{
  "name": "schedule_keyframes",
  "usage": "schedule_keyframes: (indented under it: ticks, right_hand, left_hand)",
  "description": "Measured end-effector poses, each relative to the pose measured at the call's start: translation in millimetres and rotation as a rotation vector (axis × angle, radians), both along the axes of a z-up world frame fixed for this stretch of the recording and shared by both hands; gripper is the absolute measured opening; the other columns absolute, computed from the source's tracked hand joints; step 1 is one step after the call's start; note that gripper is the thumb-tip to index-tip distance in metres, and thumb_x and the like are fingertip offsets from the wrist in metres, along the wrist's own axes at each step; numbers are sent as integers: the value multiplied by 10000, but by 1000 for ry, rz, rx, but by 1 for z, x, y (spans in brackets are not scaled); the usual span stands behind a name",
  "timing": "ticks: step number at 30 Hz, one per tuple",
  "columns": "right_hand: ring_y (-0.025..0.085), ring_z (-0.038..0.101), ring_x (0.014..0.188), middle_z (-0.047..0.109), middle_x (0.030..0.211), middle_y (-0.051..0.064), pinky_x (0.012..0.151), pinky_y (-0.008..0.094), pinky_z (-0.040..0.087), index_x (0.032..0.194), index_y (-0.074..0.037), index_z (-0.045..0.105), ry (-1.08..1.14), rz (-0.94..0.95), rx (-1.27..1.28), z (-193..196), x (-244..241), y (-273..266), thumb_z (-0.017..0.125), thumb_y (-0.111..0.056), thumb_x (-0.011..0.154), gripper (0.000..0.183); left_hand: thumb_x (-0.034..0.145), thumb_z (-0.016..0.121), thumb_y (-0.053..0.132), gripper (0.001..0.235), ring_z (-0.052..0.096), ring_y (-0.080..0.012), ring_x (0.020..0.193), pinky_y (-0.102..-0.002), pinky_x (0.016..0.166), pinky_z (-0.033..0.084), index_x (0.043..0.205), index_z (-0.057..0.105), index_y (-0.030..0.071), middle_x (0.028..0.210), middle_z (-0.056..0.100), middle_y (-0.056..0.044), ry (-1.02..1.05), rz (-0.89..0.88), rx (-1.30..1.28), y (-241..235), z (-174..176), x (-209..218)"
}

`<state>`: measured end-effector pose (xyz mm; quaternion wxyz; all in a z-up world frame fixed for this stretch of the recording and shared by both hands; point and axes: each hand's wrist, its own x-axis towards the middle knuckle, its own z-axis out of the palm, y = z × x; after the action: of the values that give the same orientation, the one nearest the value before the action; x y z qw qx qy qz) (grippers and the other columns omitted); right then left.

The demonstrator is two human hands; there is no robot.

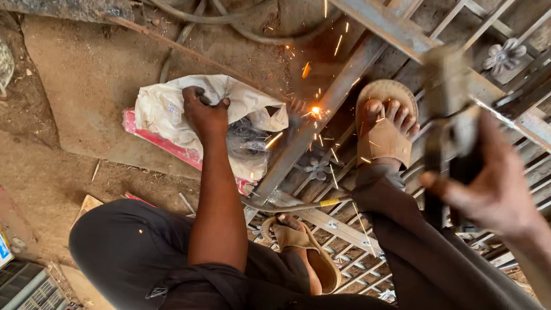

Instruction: The person joins metal bars and decorative elements using a welding tool to construct a metal gate or frame, repositioning the frame on the ground between welding points.

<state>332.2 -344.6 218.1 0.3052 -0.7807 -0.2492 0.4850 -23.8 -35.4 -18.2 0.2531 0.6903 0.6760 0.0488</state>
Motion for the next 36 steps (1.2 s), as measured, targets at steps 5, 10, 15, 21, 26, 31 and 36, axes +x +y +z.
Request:
schedule_keyframes:
  ticks: [5,10,15,21,26,31,36]
  right_hand:
    - [306,626,1046,603,1121,183,935,528,561,1417,42,421,-7,-174,123,6,27,13,813,-371,814,830]
    - [351,691,902,596,1060,219,774,490,634,1542,64,360,-91,-53,132,0,57,62,796,-429,782,1005]
    - [446,679,998,628,1125,315,864,541,602,1497,112,421,-275,121,145,-5,77,127,772,-403,770,957]
    - [486,655,1132,599,1231,383,954,543,573,1511,151,400,-235,99,267,-20,91,176,790,-423,814,984]
    - [486,638,1193,596,1280,385,1008,524,550,1522,141,410,-211,140,282,-30,101,196,797,-424,813,986]
    - [495,619,1206,575,1288,394,1009,533,536,1518,147,398,-193,170,271,-36,110,209,821,-437,778,1034]
    - [486,661,1125,612,1197,380,969,539,556,1473,129,430,-141,174,198,-44,121,212,784,-470,727,1020]
  left_hand:
    - [576,1020,246,509,647,-324,704,-452,695,516,808,616,43,754,683,-115,101,-23,-30,7,-9,-12]
    - [577,1017,248,494,627,-312,649,-442,657,513,753,610,31,701,675,-108,79,-5,-82,9,-7,-13]
    - [595,1008,211,481,578,-278,601,-402,624,502,760,593,30,674,648,-110,45,3,-121,12,-1,-8]
    - [616,992,165,501,502,-216,573,-369,573,475,745,527,28,637,598,-92,-16,23,-217,21,0,-7]
    - [614,996,159,501,491,-196,566,-350,577,473,747,529,34,632,585,-77,4,12,-237,24,1,-6]
    - [617,991,150,489,486,-186,565,-344,568,466,745,533,36,625,581,-71,13,14,-255,27,3,-4]
    - [632,981,141,477,481,-162,557,-332,546,458,744,528,39,619,583,-58,31,30,-293,29,3,-1]
